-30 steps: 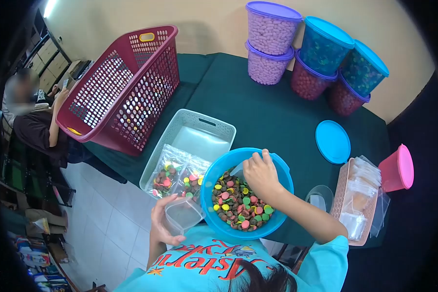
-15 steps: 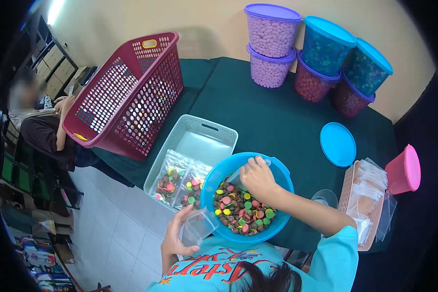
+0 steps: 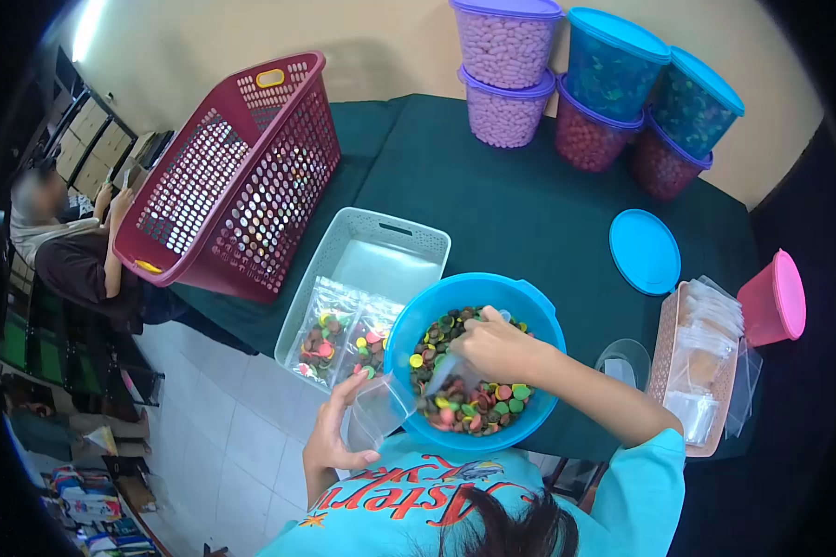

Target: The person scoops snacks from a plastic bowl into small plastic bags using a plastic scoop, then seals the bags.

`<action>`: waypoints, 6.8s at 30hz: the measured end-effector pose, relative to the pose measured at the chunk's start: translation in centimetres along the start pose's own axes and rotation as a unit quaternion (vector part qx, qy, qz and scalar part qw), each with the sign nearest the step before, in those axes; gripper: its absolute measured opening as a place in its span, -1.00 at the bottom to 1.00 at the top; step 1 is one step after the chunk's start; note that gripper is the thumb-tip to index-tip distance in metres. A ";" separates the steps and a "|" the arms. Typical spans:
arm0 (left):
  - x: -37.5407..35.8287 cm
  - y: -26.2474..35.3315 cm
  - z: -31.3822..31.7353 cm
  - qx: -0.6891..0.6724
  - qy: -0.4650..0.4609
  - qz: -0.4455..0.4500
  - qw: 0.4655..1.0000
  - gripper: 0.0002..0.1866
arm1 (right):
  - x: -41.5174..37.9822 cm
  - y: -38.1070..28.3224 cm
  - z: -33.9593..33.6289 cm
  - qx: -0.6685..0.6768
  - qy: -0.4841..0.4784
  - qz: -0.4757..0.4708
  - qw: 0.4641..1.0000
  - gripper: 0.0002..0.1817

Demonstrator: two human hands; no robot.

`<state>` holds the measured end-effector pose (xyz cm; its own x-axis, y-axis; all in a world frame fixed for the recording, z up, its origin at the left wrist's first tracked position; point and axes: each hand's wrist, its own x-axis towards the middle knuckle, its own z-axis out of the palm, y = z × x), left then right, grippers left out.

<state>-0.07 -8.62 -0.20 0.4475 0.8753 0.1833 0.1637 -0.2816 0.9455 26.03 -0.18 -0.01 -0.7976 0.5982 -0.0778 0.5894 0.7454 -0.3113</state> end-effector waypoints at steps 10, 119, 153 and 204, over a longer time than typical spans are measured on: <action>1.4 -1.3 -1.3 -0.147 0.004 0.052 0.988 -0.02 | -2.9 -1.2 -0.8 0.008 -0.153 0.157 0.976 -0.83; 6.6 1.1 -1.0 0.195 -0.079 0.179 0.961 -0.21 | 0.2 -9.6 -8.1 -0.129 -0.011 0.325 0.937 -0.81; 6.3 2.6 2.9 0.185 0.065 0.087 0.977 -0.04 | -3.8 -9.0 1.2 0.446 0.316 0.151 0.824 -0.64; 4.6 1.0 -2.0 -0.211 -0.020 -0.023 0.977 -0.86 | 3.1 -15.2 1.6 0.504 0.521 0.212 0.655 -0.91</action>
<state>0.43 -4.14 2.14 0.4835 0.8649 0.1350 -0.1881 -0.0479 0.9810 14.40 -10.09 2.94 0.2409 0.9563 0.1659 -0.0739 0.1885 -0.9793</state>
